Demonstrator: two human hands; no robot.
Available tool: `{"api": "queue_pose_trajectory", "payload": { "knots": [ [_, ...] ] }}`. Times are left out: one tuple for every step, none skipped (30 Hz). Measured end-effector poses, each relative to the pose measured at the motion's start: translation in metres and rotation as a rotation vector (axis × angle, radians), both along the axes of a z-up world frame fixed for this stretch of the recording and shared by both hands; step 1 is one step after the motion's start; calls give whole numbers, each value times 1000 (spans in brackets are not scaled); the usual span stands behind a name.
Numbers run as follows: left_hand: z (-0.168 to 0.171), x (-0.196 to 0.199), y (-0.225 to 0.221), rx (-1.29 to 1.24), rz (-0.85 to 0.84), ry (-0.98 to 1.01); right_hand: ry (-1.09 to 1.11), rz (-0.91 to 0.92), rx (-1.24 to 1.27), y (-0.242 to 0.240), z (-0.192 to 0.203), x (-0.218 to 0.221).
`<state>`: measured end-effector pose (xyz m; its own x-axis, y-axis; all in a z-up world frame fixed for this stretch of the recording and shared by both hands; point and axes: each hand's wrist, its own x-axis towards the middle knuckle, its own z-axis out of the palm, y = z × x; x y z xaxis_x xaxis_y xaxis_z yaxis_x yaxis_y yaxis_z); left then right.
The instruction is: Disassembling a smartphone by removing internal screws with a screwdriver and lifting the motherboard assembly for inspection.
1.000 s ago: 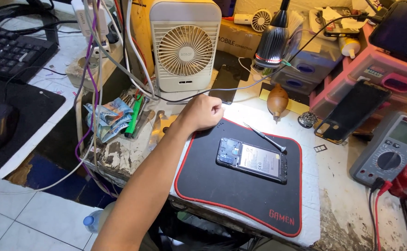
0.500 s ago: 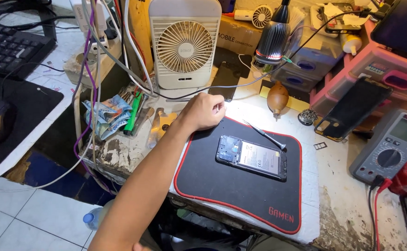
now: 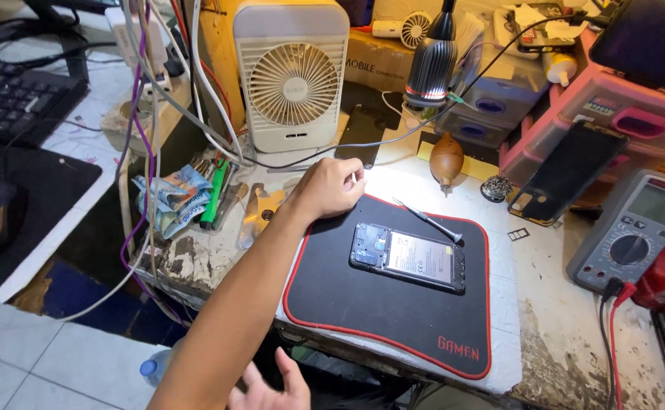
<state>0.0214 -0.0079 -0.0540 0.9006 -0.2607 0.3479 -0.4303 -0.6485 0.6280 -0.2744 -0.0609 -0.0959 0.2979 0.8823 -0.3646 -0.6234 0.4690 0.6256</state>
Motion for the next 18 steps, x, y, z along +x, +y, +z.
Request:
{"api": "queue_pose_trajectory", "payload": {
  "knots": [
    [2,-1,0,6,6,39,6,-89,-281,-2,29,10],
    [7,0,1,0,8,36,2,-87,-286,-14,4,10],
    [10,0,3,2,20,83,-707,-10,-428,-25,-21,11],
    [10,-4,4,0,29,140,-1412,91,-533,-38,-47,6],
    [8,-6,2,-8,29,149,-1405,99,-539,-60,-12,16],
    [9,-4,4,-12,10,127,-1722,148,-653,-82,24,33],
    [11,-3,5,-15,-8,106,-2040,196,-765,-102,60,48],
    [11,-1,8,-18,1,100,-2049,203,-758,-116,90,66],
    [10,1,9,-39,-4,135,-2216,160,-1089,-130,120,83],
    [9,2,11,-56,-11,175,-2347,100,-1439,-143,150,99],
    [11,0,14,-56,-4,173,-2353,100,-1431,-151,155,127],
    [12,-2,16,-65,-5,125,-2285,248,-1672,-160,160,153],
    [14,-2,16,-75,-7,77,-2189,398,-1907,-170,165,181],
    [10,1,15,-75,-8,79,-2188,401,-1907,-173,165,194],
    [7,5,13,-88,26,62,-2270,623,-1924,-175,166,209],
    [6,11,13,-96,59,39,-2344,846,-1930,-177,168,225],
    [-1,11,14,-92,59,36,-2346,839,-1932,-176,162,226],
    [-7,11,16,-91,63,12,-2371,1155,-1888,-175,157,227]
  ]
}}
